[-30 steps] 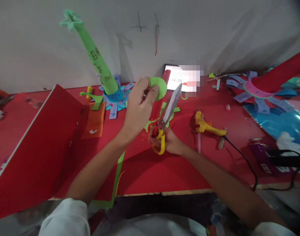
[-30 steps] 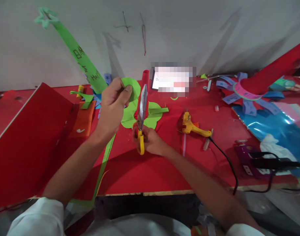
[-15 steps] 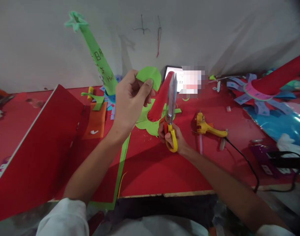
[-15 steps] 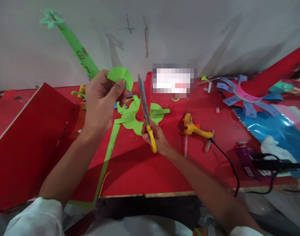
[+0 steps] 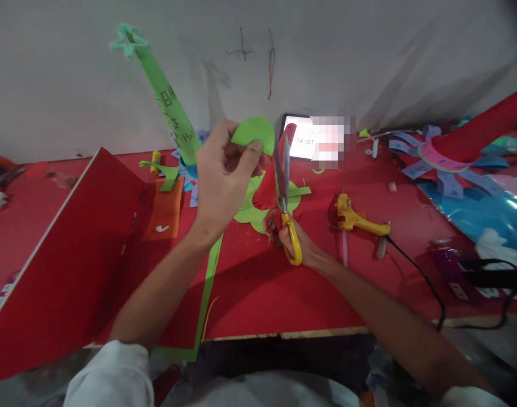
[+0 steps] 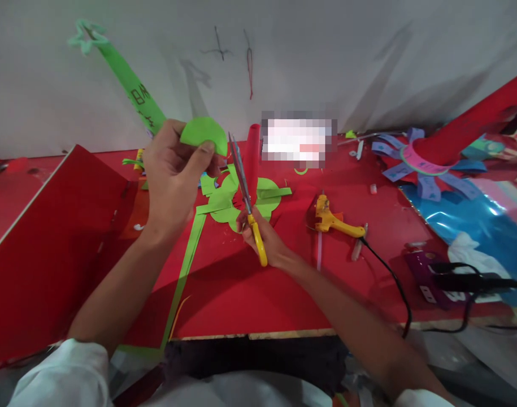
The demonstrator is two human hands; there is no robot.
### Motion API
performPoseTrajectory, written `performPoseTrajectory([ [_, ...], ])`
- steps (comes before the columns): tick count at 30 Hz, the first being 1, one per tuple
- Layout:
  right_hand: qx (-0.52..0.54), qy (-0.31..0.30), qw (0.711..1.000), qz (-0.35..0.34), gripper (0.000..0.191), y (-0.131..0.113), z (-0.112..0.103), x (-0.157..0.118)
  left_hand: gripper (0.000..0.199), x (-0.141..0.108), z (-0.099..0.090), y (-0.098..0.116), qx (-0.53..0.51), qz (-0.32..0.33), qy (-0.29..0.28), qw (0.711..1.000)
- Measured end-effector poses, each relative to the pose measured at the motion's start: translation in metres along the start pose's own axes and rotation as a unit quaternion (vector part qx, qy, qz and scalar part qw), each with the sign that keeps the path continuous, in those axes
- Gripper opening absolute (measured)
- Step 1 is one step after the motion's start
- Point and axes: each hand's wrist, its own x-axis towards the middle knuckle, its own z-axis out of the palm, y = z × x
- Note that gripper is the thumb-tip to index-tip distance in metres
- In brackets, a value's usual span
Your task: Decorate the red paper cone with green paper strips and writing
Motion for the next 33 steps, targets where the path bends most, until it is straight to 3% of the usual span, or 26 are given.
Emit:
performPoseTrajectory([
  [7, 0.014, -0.002, 0.998, -0.054, 0.061, -0.009, 0.001, -0.004, 0.02, -0.003, -0.001, 0.003, 0.069, 0.013, -0.082, 0.994],
  [33, 0.012, 0.042, 0.997, -0.069, 0.059, -0.024, 0.002, -0.001, 0.018, -0.005, 0.001, 0.01, 0.092, 0.028, -0.062, 0.993],
])
